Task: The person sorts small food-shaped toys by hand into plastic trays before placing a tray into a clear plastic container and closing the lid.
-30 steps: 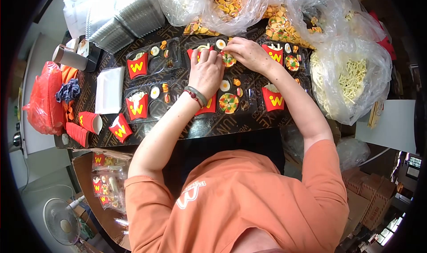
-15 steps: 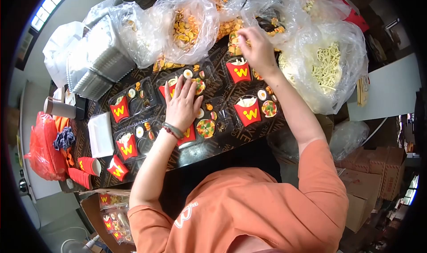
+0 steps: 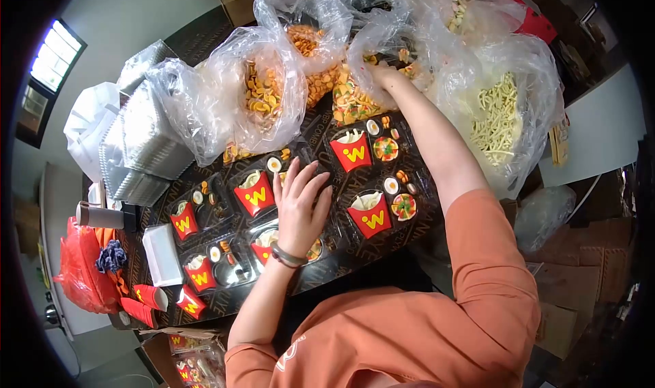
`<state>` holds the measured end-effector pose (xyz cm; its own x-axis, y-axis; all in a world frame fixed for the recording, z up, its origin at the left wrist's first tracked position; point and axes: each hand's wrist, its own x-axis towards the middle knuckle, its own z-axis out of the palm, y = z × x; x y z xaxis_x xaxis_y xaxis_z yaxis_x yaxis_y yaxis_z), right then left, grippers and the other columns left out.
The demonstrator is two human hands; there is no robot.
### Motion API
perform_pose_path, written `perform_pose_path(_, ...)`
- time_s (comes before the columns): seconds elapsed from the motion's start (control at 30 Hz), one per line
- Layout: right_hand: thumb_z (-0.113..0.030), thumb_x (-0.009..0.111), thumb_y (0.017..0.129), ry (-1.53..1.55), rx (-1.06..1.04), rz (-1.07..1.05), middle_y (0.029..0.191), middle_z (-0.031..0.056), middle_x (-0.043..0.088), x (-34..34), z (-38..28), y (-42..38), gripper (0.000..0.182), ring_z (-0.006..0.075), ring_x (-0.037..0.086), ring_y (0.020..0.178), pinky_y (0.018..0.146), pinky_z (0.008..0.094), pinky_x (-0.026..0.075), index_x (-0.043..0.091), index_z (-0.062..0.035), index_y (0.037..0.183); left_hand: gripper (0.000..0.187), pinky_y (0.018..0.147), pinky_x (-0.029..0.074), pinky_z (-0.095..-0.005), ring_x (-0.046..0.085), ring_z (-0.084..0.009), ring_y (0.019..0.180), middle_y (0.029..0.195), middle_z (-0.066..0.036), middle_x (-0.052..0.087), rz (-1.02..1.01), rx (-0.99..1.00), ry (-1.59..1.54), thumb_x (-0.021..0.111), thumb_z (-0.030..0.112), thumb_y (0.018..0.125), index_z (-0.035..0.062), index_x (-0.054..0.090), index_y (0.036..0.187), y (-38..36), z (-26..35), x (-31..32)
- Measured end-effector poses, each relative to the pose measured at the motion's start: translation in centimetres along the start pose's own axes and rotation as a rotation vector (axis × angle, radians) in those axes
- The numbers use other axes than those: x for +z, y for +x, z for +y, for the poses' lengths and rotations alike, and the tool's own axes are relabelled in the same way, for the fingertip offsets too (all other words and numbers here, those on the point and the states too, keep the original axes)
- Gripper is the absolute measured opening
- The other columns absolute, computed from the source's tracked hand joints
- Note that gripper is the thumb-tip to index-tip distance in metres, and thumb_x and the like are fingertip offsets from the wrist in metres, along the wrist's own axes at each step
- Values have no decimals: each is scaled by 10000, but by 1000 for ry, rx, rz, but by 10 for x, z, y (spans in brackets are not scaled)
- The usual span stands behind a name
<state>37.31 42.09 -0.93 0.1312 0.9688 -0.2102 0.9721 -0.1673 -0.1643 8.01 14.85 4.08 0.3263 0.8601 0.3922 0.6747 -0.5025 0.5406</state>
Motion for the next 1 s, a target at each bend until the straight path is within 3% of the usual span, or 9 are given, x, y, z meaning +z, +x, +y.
perform_pose_path(0.07, -407, 521, 899, 49, 9, -8, 1410, 160, 465, 0, 3, -1, 592, 329, 552, 1181, 1015, 418, 429, 325, -386, 1457, 251, 1107, 240, -541, 436, -354, 1302, 1245, -112, 596, 2, 45, -59, 650, 163, 859, 96, 668, 1100, 15, 10, 11)
perform_pose_path(0.17, -388, 596, 865, 877, 16, -106, 1193, 166, 637, 22, 10, 11, 453, 317, 612, 1087, 969, 403, 443, 599, -178, 1267, 238, 1068, 354, -454, 492, -373, 1240, 1197, -144, 616, -13, 82, -315, 641, 125, 872, 63, 660, 1102, 39, 25, 27)
perform_pose_path(0.27, -381, 679, 798, 482, -305, 104, 1084, 163, 685, 24, 30, 27, 458, 292, 642, 1037, 914, 385, 470, 665, -84, 1146, 250, 1022, 405, -324, 544, -235, 1206, 1225, -122, 620, -260, -267, -838, 589, 161, 938, 22, 634, 1142, 69, 47, 27)
perform_pose_path(0.33, -363, 708, 772, 578, -316, 241, 1089, 168, 682, -2, 31, 7, 477, 287, 648, 1022, 888, 377, 481, 661, -72, 1148, 315, 1009, 410, -295, 541, -174, 1198, 1248, -103, 611, -288, -399, -1272, 556, 206, 969, 10, 589, 1214, 91, 61, 31)
perform_pose_path(0.47, -296, 755, 731, 709, -251, 363, 975, 154, 697, -40, 45, -1, 428, 264, 666, 887, 803, 354, 509, 664, -41, 1061, 377, 1032, 422, -396, 543, -284, 1183, 1252, -173, 570, -363, -614, -2028, 486, 239, 1001, 40, 444, 1318, 151, 62, 75)
perform_pose_path(0.6, -210, 750, 774, 1044, -266, 225, 883, 62, 690, -85, 62, -6, 295, 146, 639, 778, 706, 292, 514, 653, -17, 975, 439, 1092, 334, -484, 382, -386, 1307, 1395, -211, 394, -126, -786, -2183, 475, 298, 995, 44, 373, 1338, 204, 76, 110)
perform_pose_path(0.73, -103, 671, 829, 1246, -391, 37, 979, 44, 643, -117, 55, -47, 182, 98, 605, 903, 773, 256, 504, 630, -51, 999, 592, 1160, 141, -516, 227, -400, 1373, 1495, -224, 207, -92, -934, -2204, 383, 434, 1003, 77, 214, 1443, 240, 77, 141)
perform_pose_path(0.83, -119, 689, 808, 821, -612, -124, 998, 15, 626, -135, 46, -69, 231, 105, 595, 923, 817, 263, 490, 629, -63, 1024, 641, 1110, 216, -598, 294, -388, 1350, 1469, -187, 279, -68, -892, -2408, 293, 538, 983, 92, 247, 1441, 252, 75, 149)
perform_pose_path(1.0, -132, 675, 786, 461, -647, -306, 954, 48, 659, -153, 32, -86, 338, 127, 614, 887, 778, 292, 518, 603, -52, 1106, 469, 981, 408, -530, 532, -271, 1139, 1221, -97, 550, 41, -848, -2435, 289, 479, 974, 143, 520, 1208, 266, 65, 162)
